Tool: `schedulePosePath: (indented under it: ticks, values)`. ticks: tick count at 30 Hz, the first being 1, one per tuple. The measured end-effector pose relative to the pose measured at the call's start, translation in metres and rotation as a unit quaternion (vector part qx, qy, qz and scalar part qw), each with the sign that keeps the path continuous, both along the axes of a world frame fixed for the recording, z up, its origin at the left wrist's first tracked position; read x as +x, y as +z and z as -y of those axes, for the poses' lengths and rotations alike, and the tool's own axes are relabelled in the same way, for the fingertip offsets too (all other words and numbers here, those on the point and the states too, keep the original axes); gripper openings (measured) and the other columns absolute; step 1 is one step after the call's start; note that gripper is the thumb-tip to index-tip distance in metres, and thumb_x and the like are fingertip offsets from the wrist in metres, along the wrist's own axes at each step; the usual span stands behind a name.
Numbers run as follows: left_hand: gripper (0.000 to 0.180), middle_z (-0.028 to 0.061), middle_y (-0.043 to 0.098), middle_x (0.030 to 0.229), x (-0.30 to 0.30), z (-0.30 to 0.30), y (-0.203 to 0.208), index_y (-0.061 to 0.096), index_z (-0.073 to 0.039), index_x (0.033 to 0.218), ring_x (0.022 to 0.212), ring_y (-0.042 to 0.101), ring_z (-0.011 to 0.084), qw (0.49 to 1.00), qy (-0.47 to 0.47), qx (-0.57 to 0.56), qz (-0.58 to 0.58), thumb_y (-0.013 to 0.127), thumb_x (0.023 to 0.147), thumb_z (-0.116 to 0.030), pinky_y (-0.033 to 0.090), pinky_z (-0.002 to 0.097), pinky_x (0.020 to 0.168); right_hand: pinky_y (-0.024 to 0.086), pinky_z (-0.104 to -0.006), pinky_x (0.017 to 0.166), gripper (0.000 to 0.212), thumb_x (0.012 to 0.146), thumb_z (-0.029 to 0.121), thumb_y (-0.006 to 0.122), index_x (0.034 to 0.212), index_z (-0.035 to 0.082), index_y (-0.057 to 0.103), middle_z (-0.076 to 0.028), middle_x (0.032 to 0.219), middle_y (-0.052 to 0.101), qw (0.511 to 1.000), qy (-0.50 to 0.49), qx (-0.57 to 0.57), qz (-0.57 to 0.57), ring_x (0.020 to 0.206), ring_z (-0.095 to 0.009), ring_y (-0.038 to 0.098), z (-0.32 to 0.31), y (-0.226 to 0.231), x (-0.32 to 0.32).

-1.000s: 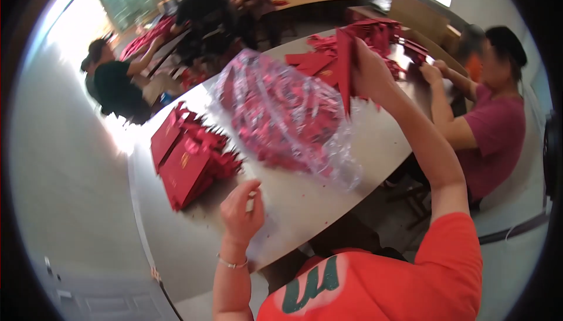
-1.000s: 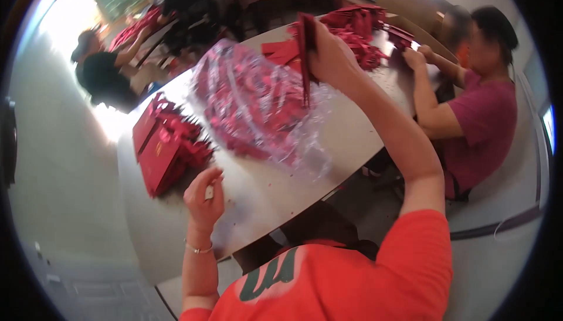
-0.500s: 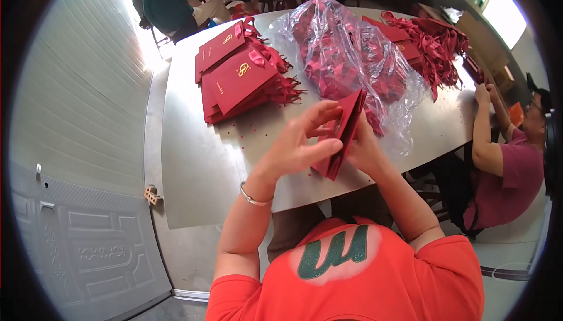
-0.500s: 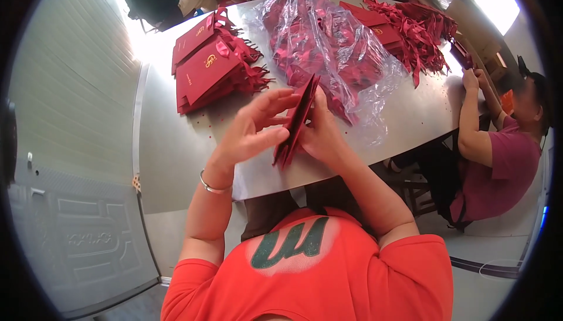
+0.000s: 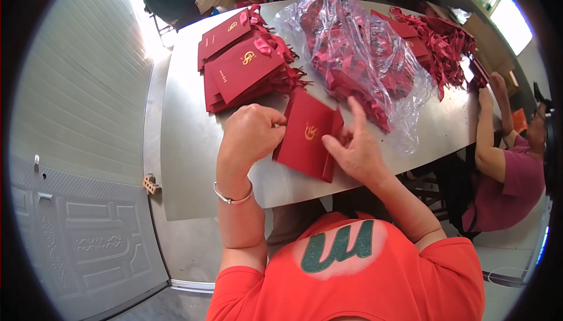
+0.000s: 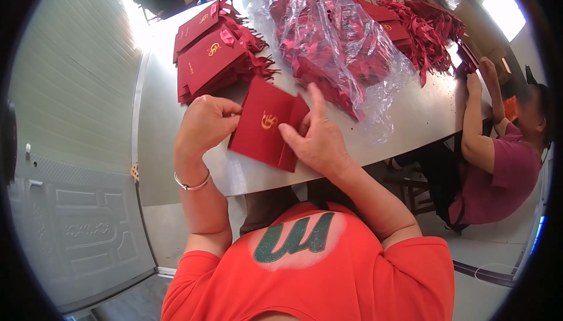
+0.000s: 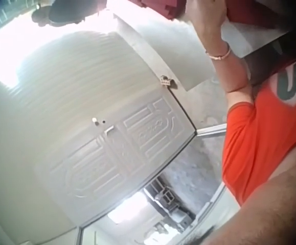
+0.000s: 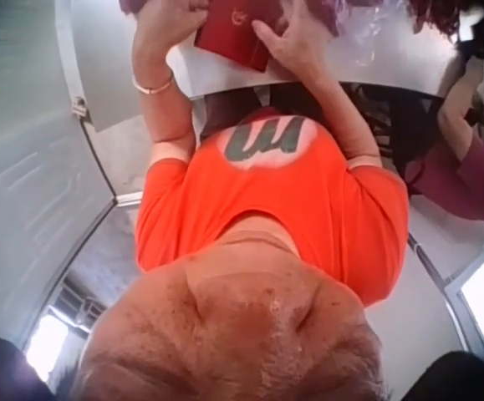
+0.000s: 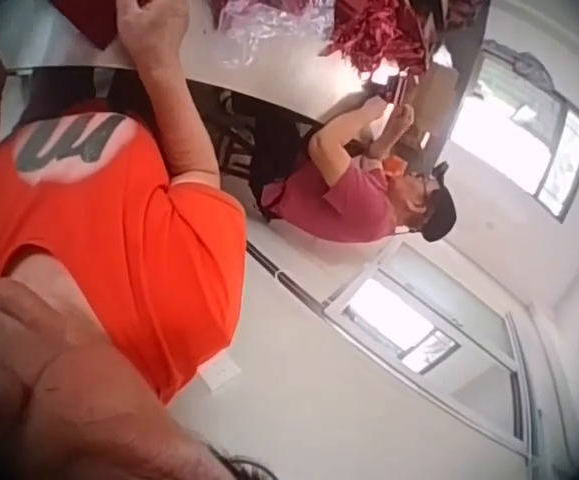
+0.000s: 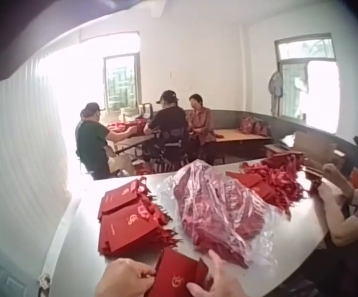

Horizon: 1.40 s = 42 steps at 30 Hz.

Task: The person takes a paper gift bag from a stack, retrieves a ribbon strip, and threads the ribbon through the slots on the paper bag by hand to attach handles.

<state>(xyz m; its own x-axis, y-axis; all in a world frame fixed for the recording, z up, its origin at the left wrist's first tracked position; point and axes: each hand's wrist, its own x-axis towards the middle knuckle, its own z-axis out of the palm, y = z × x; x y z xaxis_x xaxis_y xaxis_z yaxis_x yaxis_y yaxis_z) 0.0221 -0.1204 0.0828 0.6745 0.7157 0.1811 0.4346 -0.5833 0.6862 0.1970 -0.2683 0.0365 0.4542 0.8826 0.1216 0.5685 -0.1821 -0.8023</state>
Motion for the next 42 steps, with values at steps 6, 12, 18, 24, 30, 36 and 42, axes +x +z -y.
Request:
schedulePosePath:
  ticks: [6,12,18,24,30,36,42]
  values:
    - [0.016,0.0129,0.054,0.056,0.017,-0.015,-0.018,0.067,0.005,0.085,0.052,0.05,0.0085,0.992,-0.049,-0.071,-0.09,0.055,0.082,-0.006,0.042,0.0286,0.05,0.049,-0.0377,0.059,0.063,0.081,0.03,0.07,0.13,-0.003,0.048,-0.009,0.066,0.06,0.988,0.013,-0.025,0.149,0.059,-0.025,0.061,-0.004,-0.013,-0.012]
    - [0.023,0.0121,0.065,0.076,0.038,-0.022,-0.049,0.063,0.007,0.096,0.067,0.058,0.016,0.957,-0.035,-0.276,0.086,0.049,0.089,-0.009,0.046,0.0339,0.064,0.047,-0.0323,0.054,0.044,0.082,0.017,0.069,0.121,0.0,0.055,-0.008,0.069,0.061,0.995,0.036,0.055,0.079,0.055,-0.019,0.059,0.011,-0.013,-0.001]
    - [0.019,0.0023,0.066,0.089,0.052,-0.011,-0.053,0.062,0.005,0.104,0.079,0.059,0.0068,0.958,-0.041,-0.283,-0.023,0.055,0.092,-0.007,0.049,0.0232,0.07,0.04,-0.0201,0.051,0.008,0.087,0.005,0.064,0.092,-0.001,0.067,0.001,0.068,0.059,0.973,-0.121,0.164,-0.108,0.057,-0.002,0.05,0.081,-0.019,0.066]
    - [0.014,0.0038,0.068,0.081,0.058,-0.013,-0.063,0.063,0.003,0.097,0.068,0.061,0.0069,0.937,-0.066,-0.342,-0.038,0.064,0.088,-0.006,0.05,0.0227,0.06,0.043,-0.0221,0.057,0.013,0.087,0.009,0.066,0.097,0.001,0.068,0.002,0.07,0.061,0.947,-0.236,0.186,0.115,0.059,-0.007,0.052,0.055,-0.044,0.174]
    - [0.015,0.0058,0.068,0.08,0.063,-0.005,-0.053,0.063,0.003,0.094,0.068,0.062,0.0071,0.92,-0.056,-0.388,-0.023,0.07,0.085,-0.008,0.05,0.0214,0.059,0.047,-0.0273,0.06,0.012,0.079,0.009,0.066,0.084,-0.001,0.067,-0.006,0.068,0.065,0.954,-0.259,0.152,0.003,0.058,-0.011,0.055,0.013,-0.043,0.196]
    - [0.014,0.0063,0.068,0.081,0.061,-0.007,-0.059,0.063,0.003,0.095,0.068,0.062,0.007,0.931,-0.076,-0.355,-0.027,0.068,0.087,-0.007,0.05,0.0218,0.058,0.041,-0.0222,0.057,0.007,0.084,0.007,0.064,0.085,0.0,0.065,0.004,0.071,0.058,0.946,-0.271,0.177,-0.009,0.062,-0.005,0.048,0.025,-0.055,0.189]
    - [0.016,0.0069,0.069,0.08,0.061,-0.006,-0.06,0.062,0.003,0.098,0.068,0.062,0.0072,0.94,-0.078,-0.331,-0.037,0.067,0.088,-0.007,0.05,0.0222,0.058,0.042,-0.0216,0.06,0.012,0.083,0.005,0.068,0.094,0.001,0.064,0.002,0.077,0.06,0.959,-0.216,0.184,0.019,0.066,-0.007,0.052,0.016,-0.051,0.192]
